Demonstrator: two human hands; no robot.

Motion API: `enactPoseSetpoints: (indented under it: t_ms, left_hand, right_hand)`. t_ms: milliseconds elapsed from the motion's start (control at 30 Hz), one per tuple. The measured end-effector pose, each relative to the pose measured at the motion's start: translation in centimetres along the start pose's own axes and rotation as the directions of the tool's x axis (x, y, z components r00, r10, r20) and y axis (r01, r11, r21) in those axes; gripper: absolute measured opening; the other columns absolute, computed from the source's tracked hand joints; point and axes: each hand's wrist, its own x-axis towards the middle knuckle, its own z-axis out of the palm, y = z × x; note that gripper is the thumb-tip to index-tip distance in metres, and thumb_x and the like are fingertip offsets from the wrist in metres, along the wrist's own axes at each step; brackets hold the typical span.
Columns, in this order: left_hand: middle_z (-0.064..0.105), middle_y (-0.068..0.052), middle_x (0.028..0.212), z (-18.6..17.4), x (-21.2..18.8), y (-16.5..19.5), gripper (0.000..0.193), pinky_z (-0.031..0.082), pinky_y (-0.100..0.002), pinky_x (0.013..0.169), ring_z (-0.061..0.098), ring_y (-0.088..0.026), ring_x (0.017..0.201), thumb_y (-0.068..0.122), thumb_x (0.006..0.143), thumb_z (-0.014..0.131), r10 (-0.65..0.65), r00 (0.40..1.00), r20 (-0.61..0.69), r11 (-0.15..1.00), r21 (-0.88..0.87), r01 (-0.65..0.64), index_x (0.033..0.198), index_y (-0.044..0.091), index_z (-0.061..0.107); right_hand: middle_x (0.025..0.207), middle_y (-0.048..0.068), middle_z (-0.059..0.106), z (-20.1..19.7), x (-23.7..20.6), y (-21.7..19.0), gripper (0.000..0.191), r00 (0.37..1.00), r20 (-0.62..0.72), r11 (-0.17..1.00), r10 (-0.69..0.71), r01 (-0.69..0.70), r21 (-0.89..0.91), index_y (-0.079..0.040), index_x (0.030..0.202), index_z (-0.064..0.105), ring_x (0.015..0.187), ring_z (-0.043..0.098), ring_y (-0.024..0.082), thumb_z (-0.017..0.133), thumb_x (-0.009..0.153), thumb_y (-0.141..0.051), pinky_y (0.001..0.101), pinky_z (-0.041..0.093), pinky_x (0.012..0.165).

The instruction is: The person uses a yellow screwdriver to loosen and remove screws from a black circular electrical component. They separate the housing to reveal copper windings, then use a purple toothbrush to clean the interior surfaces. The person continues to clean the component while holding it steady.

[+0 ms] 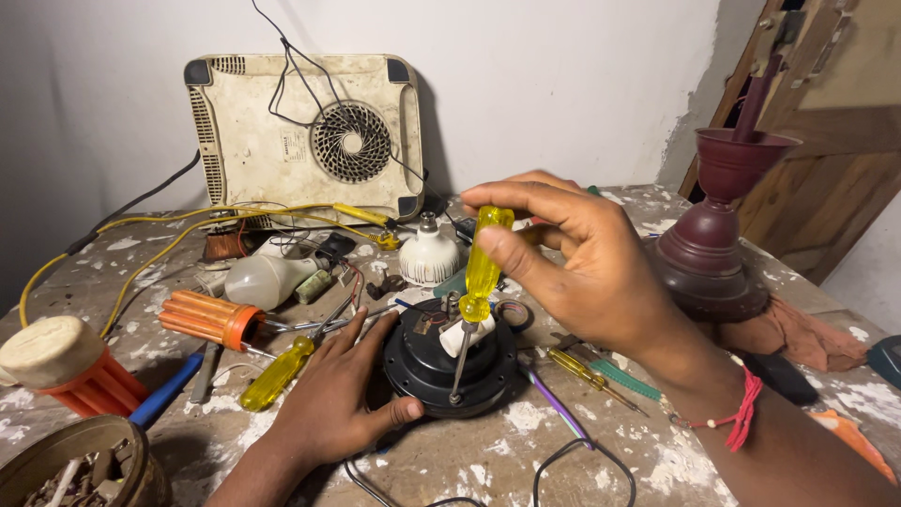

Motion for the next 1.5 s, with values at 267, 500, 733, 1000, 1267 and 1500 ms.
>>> enactPoseSetpoints:
  t_ms: [267,500,733,1000,1267,1500]
  left_hand:
    - [0.036,-0.032,0.154,0.0,0.0,-0.2,0.119,0.02,-0.056,0.117,0.021,-0.041,0.153,0.085,0.072,0.058,0.014,1.0,-0.004,1.0,-0.002,-0.014,0.155,0.005,0.031]
    - [0.036,-0.031,0.155,-0.1,0.1,-0.3,0.119,0.02,-0.057,0.117,0.02,-0.041,0.153,0.085,0.072,0.058,0.01,1.0,0.007,1.0,0.0,-0.01,0.156,0.006,0.03]
    - [0.032,-0.03,0.157,-0.1,0.1,-0.5,0.12,0.018,-0.058,0.118,0.02,-0.04,0.153,0.087,0.071,0.056,-0.039,0.998,0.045,0.999,0.002,0.039,0.157,0.008,0.028]
    - [0.03,-0.031,0.158,-0.1,0.1,-0.6,0.12,0.018,-0.058,0.118,0.02,-0.041,0.153,0.087,0.071,0.057,-0.027,0.999,0.03,1.0,0.004,0.027,0.157,0.008,0.028]
    - [0.03,-0.032,0.158,-0.2,0.0,-0.5,0.119,0.019,-0.057,0.118,0.021,-0.042,0.152,0.084,0.071,0.06,-0.019,1.0,0.021,1.0,-0.015,0.019,0.157,0.008,0.028]
    - [0.034,-0.031,0.156,-0.3,-0.2,-0.6,0.119,0.02,-0.057,0.118,0.022,-0.043,0.152,0.084,0.07,0.059,-0.005,1.0,0.006,1.0,-0.028,0.006,0.157,0.008,0.03]
  right_hand:
    - [0.119,0.01,0.063,0.3,-0.2,1.0,0.034,1.0,-0.015,0.994,-0.013,0.014,0.11,0.006,0.134,0.065,0.113,0.062,0.013,0.065,0.102,-0.004,0.0251,0.054,0.101]
    - [0.129,0.014,0.07,0.5,0.0,1.1,0.038,0.997,-0.033,0.987,0.063,-0.058,0.15,0.005,0.135,0.062,0.121,0.067,0.017,0.065,0.098,-0.004,0.0293,0.056,0.107]
    - [0.131,0.015,0.069,1.1,0.3,1.5,0.042,0.999,0.021,0.971,0.051,-0.054,0.234,0.006,0.14,0.058,0.12,0.066,0.017,0.065,0.099,-0.001,0.0299,0.057,0.104]
    - [0.138,0.014,0.065,1.2,0.1,1.5,0.038,0.998,0.031,0.971,0.047,-0.053,0.232,0.004,0.14,0.055,0.121,0.067,0.017,0.057,0.103,-0.003,0.0327,0.055,0.105]
    - [0.117,0.005,0.053,1.2,0.1,1.5,0.035,0.999,-0.001,0.998,-0.041,0.041,0.046,0.0,0.132,0.067,0.112,0.055,0.01,0.071,0.098,-0.01,0.0266,0.054,0.099]
    - [0.114,0.006,0.057,1.0,0.2,1.3,0.04,1.0,-0.012,0.994,-0.005,0.006,0.111,0.001,0.136,0.06,0.109,0.055,0.011,0.07,0.097,-0.003,0.0255,0.049,0.1]
